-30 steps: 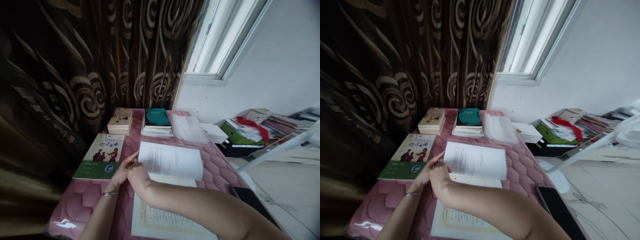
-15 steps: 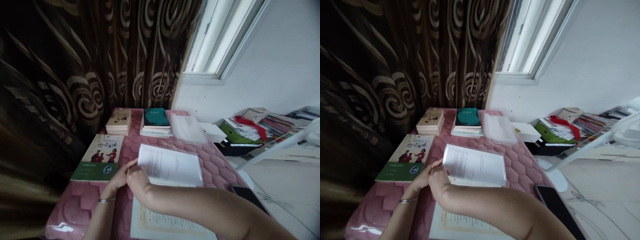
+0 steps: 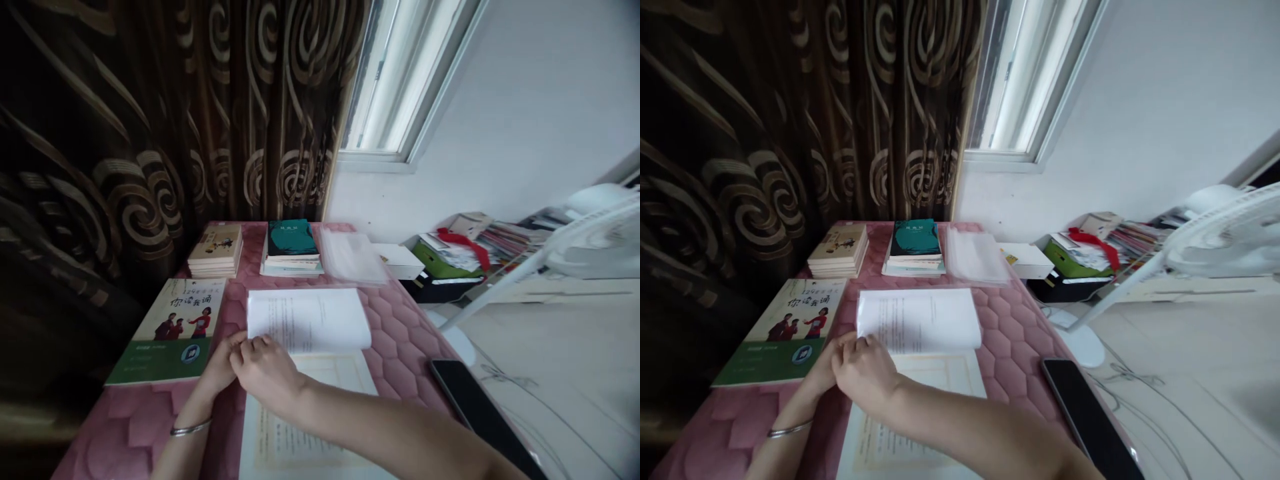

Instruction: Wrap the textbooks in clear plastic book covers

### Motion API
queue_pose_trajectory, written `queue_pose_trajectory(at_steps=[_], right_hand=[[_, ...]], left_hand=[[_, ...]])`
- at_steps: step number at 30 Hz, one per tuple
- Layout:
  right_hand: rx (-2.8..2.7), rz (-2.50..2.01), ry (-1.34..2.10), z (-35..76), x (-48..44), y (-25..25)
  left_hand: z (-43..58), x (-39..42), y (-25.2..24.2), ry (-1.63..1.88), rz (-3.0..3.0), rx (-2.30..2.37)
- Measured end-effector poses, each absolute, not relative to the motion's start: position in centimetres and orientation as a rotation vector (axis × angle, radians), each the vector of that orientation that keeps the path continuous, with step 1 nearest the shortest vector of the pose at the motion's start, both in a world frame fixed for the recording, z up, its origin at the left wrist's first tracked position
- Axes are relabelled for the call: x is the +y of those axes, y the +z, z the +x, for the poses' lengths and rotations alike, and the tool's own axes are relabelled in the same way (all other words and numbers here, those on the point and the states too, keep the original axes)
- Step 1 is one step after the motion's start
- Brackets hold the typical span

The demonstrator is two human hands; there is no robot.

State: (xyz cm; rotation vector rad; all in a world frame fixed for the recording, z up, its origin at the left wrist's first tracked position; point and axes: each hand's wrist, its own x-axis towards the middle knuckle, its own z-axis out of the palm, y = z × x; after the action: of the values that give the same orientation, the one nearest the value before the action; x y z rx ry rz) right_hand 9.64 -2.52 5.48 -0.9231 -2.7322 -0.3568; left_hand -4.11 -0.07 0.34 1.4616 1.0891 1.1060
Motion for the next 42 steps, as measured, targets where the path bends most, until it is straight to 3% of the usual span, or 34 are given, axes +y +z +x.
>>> queue_pose_trajectory(at_steps=[3, 9, 12, 17, 36, 42], right_hand=[[-2.478, -0.876, -0.292, 15.3, -4.1, 5.0], [-1.495, -1.504, 0.068, 27.6, -6.4, 1.5], [-1.221, -1.577, 0.393, 30.8, -5.8, -0.7], [-1.247, -1.524, 0.71, 31.6, -3.2, -2.8], [-1.083, -1.209, 1.131, 31.4, -0.7, -4.2], [-1.193, -1.207, 0.97, 30.5, -1.0, -3.9]], left_hand=[[-3.7, 0.2, -0.3, 1.108, 1.39, 1.073], [-4.1, 0.7, -1.6, 1.104, 1.353, 1.175], [-4.1, 0.8, -1.7, 1.115, 1.336, 1.19], [-3.8, 0.6, -1.0, 1.132, 1.336, 1.208], [-2.9, -1.2, -2.6, 1.253, 1.337, 1.446], [-3.1, -1.5, -3.1, 1.123, 1.511, 1.589]])
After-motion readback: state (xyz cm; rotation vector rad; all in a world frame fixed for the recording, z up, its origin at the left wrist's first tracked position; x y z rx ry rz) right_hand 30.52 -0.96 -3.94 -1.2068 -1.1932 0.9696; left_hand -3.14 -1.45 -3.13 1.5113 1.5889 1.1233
